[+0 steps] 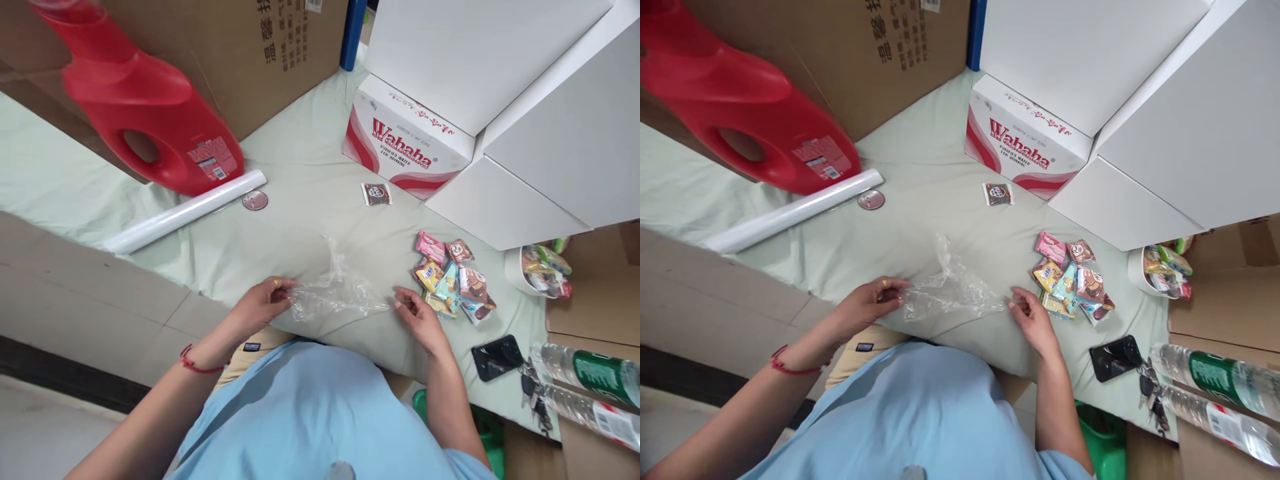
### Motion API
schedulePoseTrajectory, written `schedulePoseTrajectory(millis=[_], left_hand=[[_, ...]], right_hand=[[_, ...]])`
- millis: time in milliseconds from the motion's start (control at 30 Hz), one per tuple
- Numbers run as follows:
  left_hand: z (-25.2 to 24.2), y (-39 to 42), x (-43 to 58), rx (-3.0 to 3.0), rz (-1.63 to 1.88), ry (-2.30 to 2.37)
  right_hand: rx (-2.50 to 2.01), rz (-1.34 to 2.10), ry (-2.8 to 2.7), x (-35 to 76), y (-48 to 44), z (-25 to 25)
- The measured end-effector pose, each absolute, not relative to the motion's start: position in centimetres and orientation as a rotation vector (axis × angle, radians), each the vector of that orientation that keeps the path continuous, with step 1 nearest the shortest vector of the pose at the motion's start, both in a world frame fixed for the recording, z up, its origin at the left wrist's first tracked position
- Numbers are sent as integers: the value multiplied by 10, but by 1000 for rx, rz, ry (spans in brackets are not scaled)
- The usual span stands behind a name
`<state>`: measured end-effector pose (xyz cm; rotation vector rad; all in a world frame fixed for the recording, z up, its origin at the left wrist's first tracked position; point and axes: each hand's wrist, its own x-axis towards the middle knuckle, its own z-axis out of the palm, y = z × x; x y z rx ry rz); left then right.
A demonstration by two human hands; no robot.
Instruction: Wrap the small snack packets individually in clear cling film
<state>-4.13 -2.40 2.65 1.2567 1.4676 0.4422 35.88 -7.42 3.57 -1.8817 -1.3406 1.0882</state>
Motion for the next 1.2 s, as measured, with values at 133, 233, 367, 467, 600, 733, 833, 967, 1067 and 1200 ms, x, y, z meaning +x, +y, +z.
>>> schedulePoseTrajectory(millis=[133, 233, 367, 467, 600, 733, 833, 967, 1067, 1200], left_hand=[[37, -18, -42, 1712, 451, 1557], [37, -11, -16, 1925, 466, 1556], [29, 3, 19, 1909, 613, 1544], [29, 15, 27, 1725, 736, 1511], [28, 34, 25, 1566, 817, 1553], [13, 58, 25, 1469, 824, 1694], [3, 71, 25, 1426, 823, 1769], [9, 67, 28, 1609, 1098, 1952], [20, 57, 33, 2105, 1204, 1819], [16, 49, 36, 2520, 750, 1430]], right_hand=[[-1820, 760, -1835, 356, -57, 66], [-1591, 658, -2108, 321, -37, 68], [-1435, 577, -2006, 270, -12, 44], [-1547, 579, -1647, 263, 1, 25], [-1763, 699, -1243, 289, 6, 7], [-1839, 810, -1077, 309, -1, -3], [-1844, 867, -1002, 313, -5, -7], [-1845, 940, -958, 313, -2, -9], [-1834, 986, -960, 313, 4, -9], [-1815, 1038, -889, 318, 10, -9]])
